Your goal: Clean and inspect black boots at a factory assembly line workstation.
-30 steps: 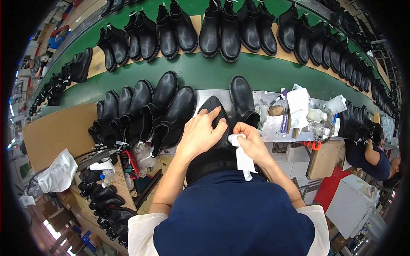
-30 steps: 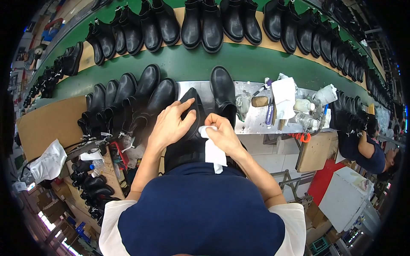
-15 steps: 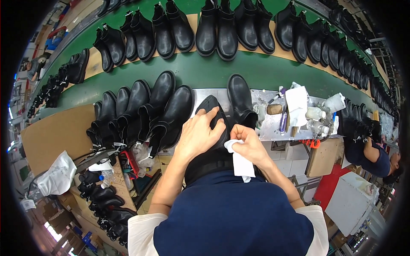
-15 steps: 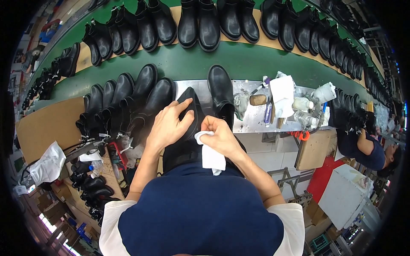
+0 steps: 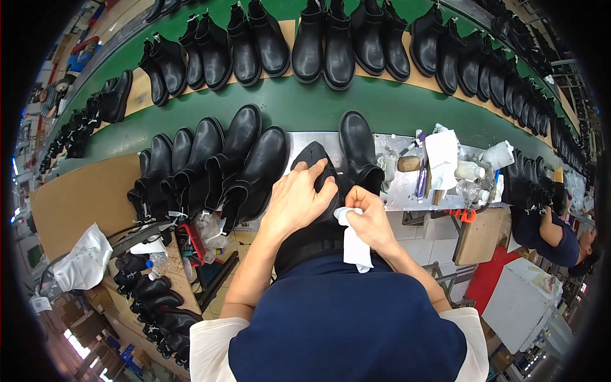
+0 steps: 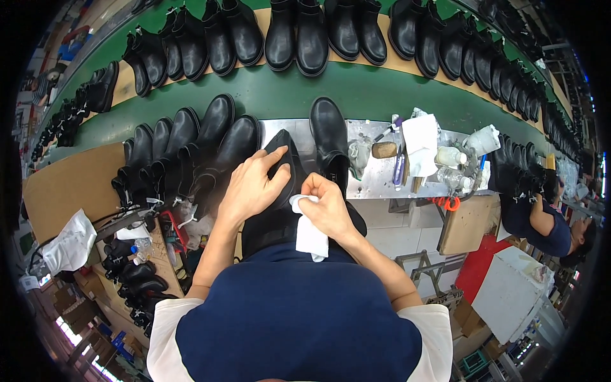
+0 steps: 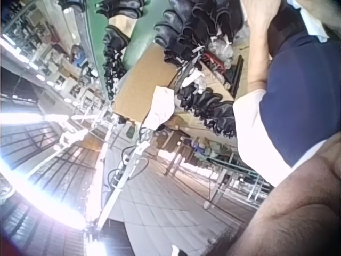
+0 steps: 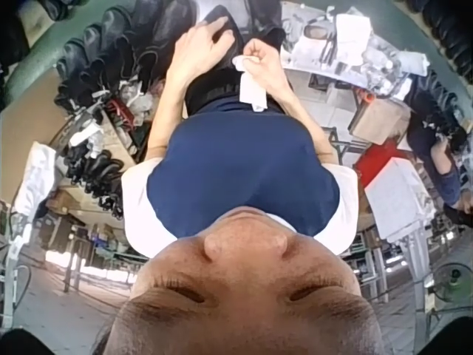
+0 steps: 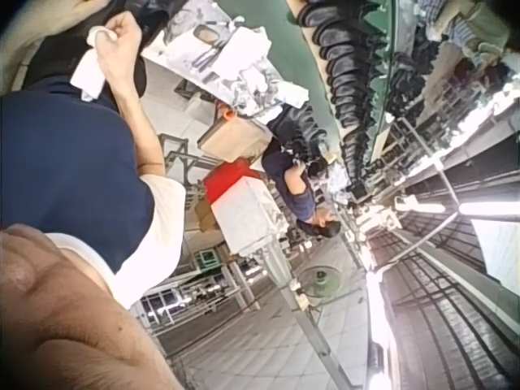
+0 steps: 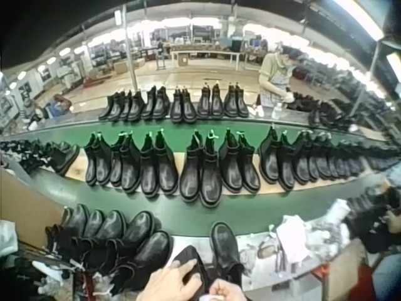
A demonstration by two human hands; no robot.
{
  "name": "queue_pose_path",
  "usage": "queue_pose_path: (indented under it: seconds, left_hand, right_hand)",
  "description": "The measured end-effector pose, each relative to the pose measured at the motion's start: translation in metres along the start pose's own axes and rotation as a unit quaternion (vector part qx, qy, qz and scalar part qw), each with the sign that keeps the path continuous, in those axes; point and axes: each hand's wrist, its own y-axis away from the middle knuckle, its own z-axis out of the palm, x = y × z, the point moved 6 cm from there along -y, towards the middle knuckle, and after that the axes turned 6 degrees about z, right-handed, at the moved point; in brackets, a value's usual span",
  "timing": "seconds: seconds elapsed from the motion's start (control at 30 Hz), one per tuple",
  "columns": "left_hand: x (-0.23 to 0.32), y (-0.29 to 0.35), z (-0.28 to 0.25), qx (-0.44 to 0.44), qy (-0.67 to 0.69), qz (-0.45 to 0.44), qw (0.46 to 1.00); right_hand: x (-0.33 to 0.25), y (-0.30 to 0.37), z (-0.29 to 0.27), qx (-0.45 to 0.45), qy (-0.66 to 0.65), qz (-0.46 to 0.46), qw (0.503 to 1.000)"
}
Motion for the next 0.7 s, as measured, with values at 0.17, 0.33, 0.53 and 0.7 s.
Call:
queue_pose_path:
  seconds: [0.17, 0.33, 0.53, 0.7]
  left_hand:
    - [0.003, 0.0, -0.001, -0.001, -0.006, 0.005, 1.0]
    - [0.003, -0.001, -0.002, -0.01, -0.008, -0.003, 1.0]
    - [0.004, 0.0, 0.0, -0.002, -0.005, 0.0, 1.0]
    - [0.005, 0.002, -0.002, -0.011, 0.002, -0.003, 1.0]
  right_hand:
    - [0.0, -0.003, -0.004, -0.051, -0.043, 0.001, 0.998]
    - [0.003, -0.009, -0.003, -0.085, -0.017, 0.023, 0.996]
    - [0.009, -0.002, -0.005, -0.013, -0.072, 0.004, 0.997]
    - [-0.003, -0.001, 0.0, -0.085, -0.017, 0.009, 0.996]
